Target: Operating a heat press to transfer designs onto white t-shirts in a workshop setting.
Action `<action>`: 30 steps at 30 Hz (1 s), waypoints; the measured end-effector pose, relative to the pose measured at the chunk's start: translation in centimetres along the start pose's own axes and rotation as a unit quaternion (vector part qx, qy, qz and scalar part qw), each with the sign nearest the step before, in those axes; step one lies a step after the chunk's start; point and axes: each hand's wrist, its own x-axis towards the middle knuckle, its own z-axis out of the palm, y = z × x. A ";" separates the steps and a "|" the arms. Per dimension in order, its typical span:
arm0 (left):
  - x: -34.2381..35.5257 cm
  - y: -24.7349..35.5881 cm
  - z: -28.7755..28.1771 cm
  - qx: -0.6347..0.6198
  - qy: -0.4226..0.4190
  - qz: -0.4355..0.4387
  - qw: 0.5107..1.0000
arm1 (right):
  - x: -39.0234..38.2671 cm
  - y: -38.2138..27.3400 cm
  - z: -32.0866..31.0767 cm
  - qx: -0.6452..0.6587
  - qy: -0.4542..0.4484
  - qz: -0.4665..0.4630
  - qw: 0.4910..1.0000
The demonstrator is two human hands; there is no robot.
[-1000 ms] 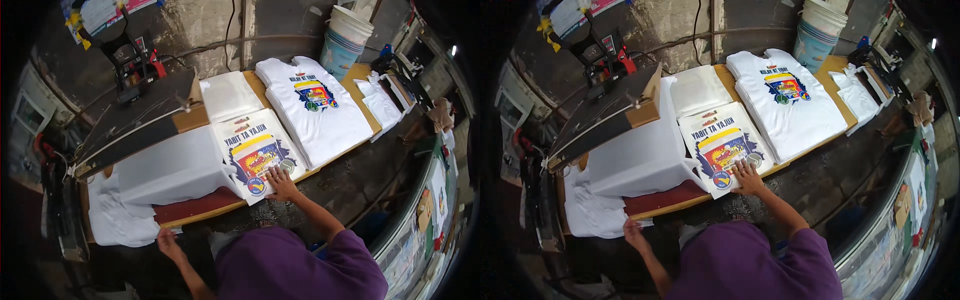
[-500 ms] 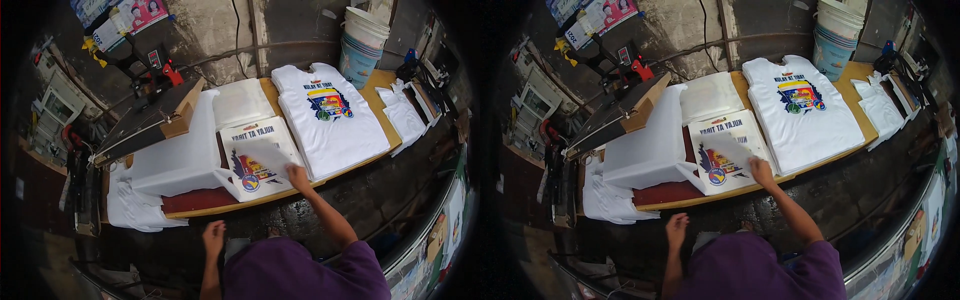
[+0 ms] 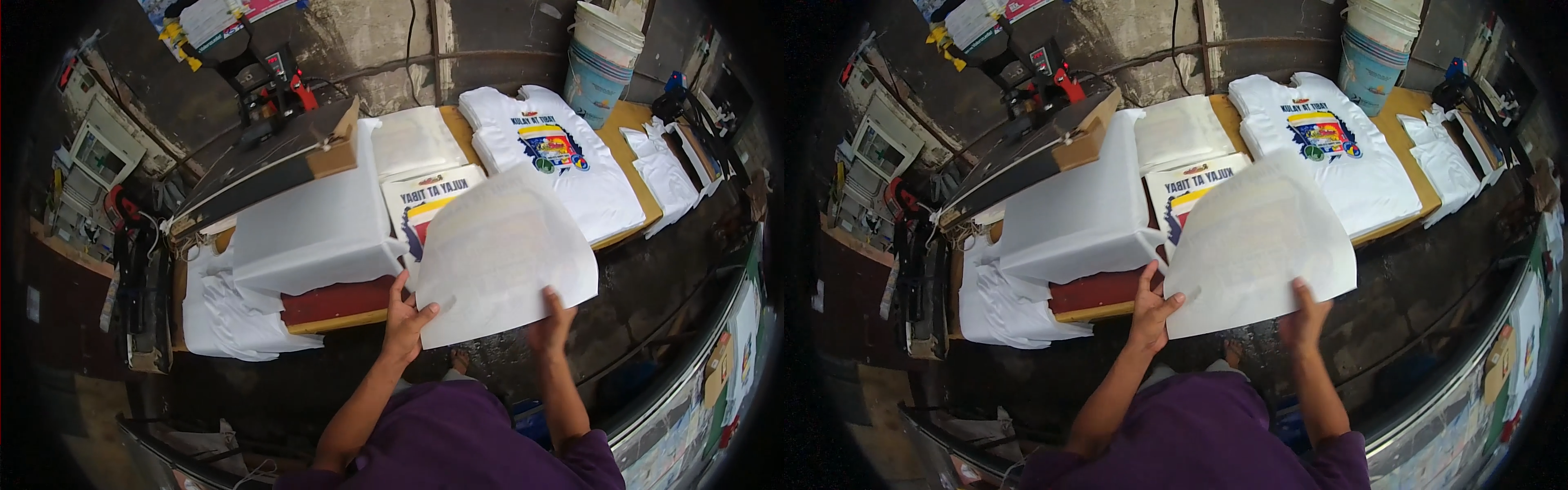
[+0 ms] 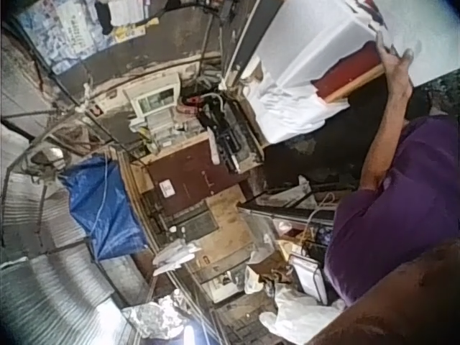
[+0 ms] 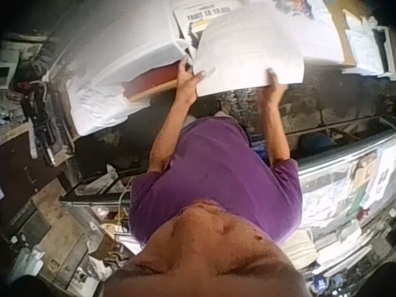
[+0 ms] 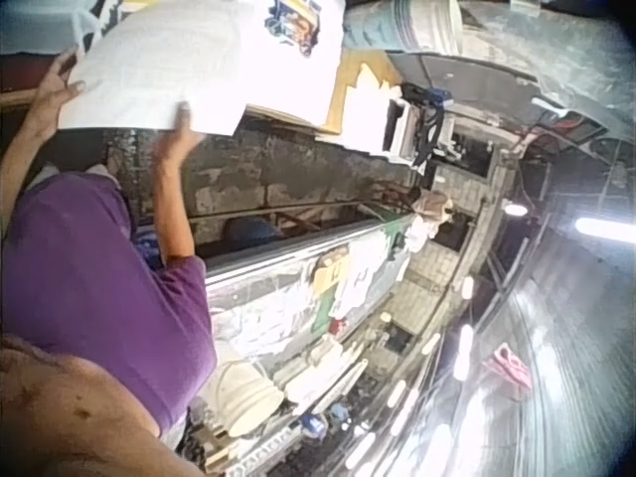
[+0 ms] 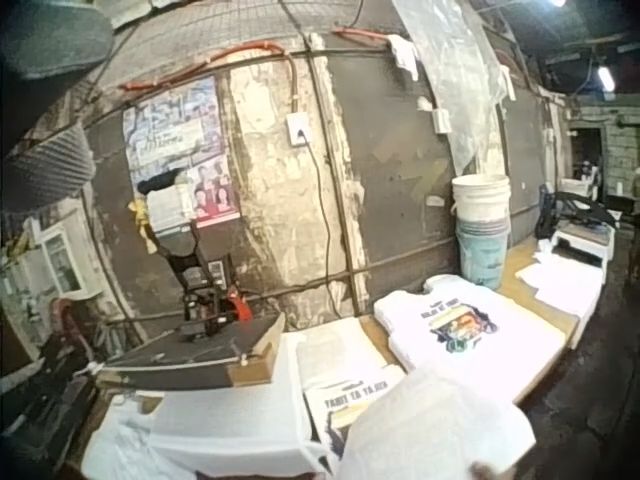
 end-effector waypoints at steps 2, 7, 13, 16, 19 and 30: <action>-2.3 1.6 -1.7 0.000 -0.012 -0.004 1.000 | -0.2 -2.4 -0.9 -0.114 -0.002 -0.030 0.993; -9.3 6.7 -5.3 0.026 -0.058 0.029 0.998 | -8.2 -8.8 2.9 -0.214 -0.088 -0.114 0.966; -17.8 16.2 -11.2 0.102 -0.074 0.147 0.981 | -14.5 -10.1 7.8 -0.287 -0.232 -0.175 0.913; -16.1 20.5 -14.5 0.057 -0.038 0.122 0.990 | -13.0 -6.6 13.4 -0.367 -0.217 -0.119 0.897; -8.4 24.5 -19.9 0.087 0.029 0.081 0.993 | -7.6 0.6 18.9 -0.303 -0.283 -0.015 0.910; -8.4 20.9 -27.1 0.211 0.090 0.173 0.958 | -9.6 12.6 14.4 -0.416 -0.300 -0.024 0.858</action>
